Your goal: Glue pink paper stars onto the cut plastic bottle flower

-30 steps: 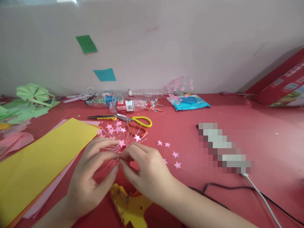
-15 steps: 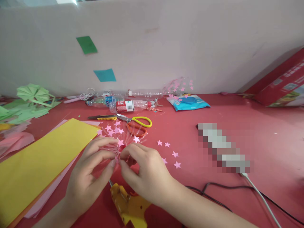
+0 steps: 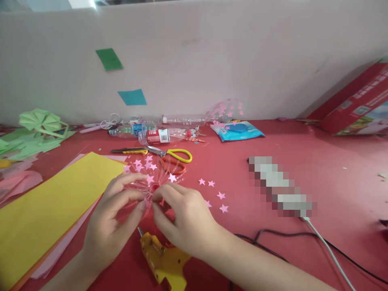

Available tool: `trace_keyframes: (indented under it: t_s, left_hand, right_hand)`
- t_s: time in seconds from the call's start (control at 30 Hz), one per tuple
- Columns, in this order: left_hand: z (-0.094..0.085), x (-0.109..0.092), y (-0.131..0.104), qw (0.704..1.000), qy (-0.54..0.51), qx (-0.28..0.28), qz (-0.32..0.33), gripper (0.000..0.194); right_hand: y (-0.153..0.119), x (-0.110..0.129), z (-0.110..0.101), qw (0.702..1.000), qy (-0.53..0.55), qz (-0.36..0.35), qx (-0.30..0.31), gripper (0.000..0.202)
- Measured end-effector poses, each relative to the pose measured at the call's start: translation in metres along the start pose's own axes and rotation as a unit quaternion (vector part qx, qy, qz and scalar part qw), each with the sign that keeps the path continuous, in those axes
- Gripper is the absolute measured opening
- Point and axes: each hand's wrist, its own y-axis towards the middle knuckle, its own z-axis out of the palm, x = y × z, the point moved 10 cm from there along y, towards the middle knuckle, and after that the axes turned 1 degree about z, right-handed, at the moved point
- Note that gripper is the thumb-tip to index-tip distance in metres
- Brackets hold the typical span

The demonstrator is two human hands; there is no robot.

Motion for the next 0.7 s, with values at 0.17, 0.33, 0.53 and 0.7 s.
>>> trace_keyframes:
  t_s: [0.17, 0.33, 0.53, 0.7]
  left_hand:
    - [-0.002, 0.003, 0.000, 1.000, 0.001, -0.004, -0.005, 0.010]
    - [-0.002, 0.004, -0.001, 1.000, -0.006, -0.002, -0.008, 0.010]
    - [-0.003, 0.005, 0.000, 1.000, -0.013, -0.010, -0.002, 0.009]
    - [-0.003, 0.007, -0.001, 1.000, -0.015, -0.016, -0.005, 0.008]
  right_hand:
    - [-0.001, 0.004, 0.002, 0.999, -0.027, -0.022, -0.006, 0.011]
    - [-0.003, 0.005, 0.004, 0.998, -0.060, -0.034, -0.015, 0.013]
    - [-0.005, 0.011, 0.006, 0.991, -0.119, -0.061, -0.018, 0.013]
    - [-0.007, 0.016, 0.008, 0.986, -0.139, -0.085, -0.017, 0.013]
